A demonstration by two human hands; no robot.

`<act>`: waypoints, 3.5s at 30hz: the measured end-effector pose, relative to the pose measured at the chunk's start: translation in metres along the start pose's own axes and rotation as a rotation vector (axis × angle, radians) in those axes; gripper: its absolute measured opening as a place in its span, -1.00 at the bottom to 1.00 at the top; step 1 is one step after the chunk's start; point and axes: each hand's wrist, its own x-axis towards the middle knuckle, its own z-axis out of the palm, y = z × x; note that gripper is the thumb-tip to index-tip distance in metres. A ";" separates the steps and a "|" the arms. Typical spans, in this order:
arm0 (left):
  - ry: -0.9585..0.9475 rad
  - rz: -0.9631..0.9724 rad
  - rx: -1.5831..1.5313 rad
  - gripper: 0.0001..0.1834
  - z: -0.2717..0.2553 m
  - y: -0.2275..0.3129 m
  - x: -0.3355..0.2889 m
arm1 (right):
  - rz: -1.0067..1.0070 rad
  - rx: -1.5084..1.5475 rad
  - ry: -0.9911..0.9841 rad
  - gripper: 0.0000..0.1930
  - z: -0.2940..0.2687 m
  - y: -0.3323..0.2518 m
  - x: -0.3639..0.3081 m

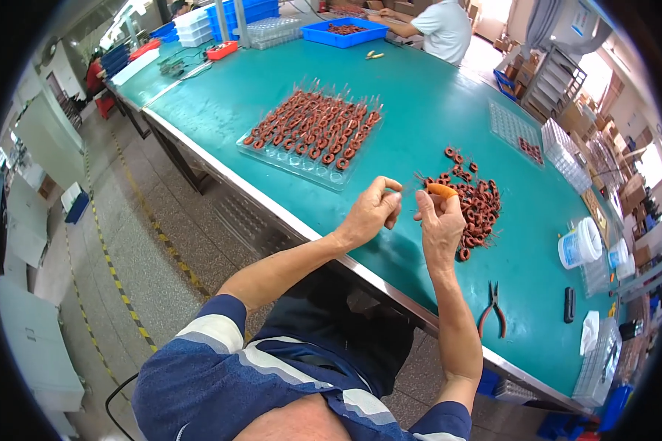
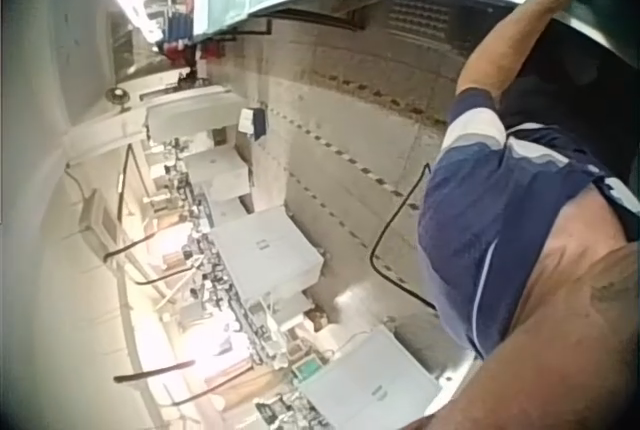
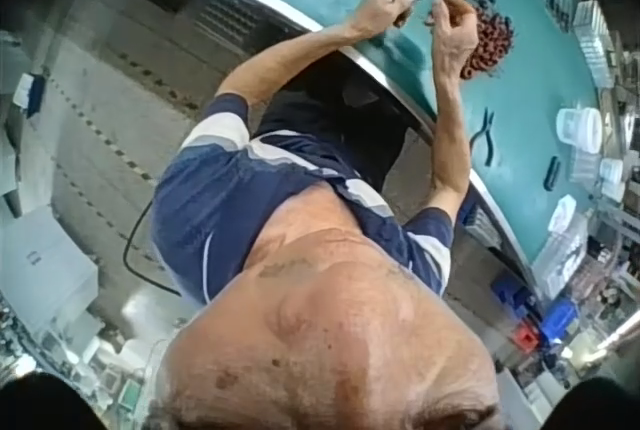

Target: Manually assembling toroidal coils using a small hand tool on a production line workbench.

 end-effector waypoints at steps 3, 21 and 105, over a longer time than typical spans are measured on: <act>-0.096 0.026 0.064 -0.73 -0.004 0.002 -0.006 | -0.050 0.051 -0.132 -0.76 0.008 -0.001 -0.005; 0.006 0.416 0.878 -0.86 -0.138 -0.025 -0.010 | -0.233 -0.109 -0.591 -0.86 0.199 -0.053 0.074; -0.672 -0.402 -0.397 -0.70 0.031 -0.009 0.078 | 0.061 -0.022 0.079 -0.79 -0.061 0.029 0.036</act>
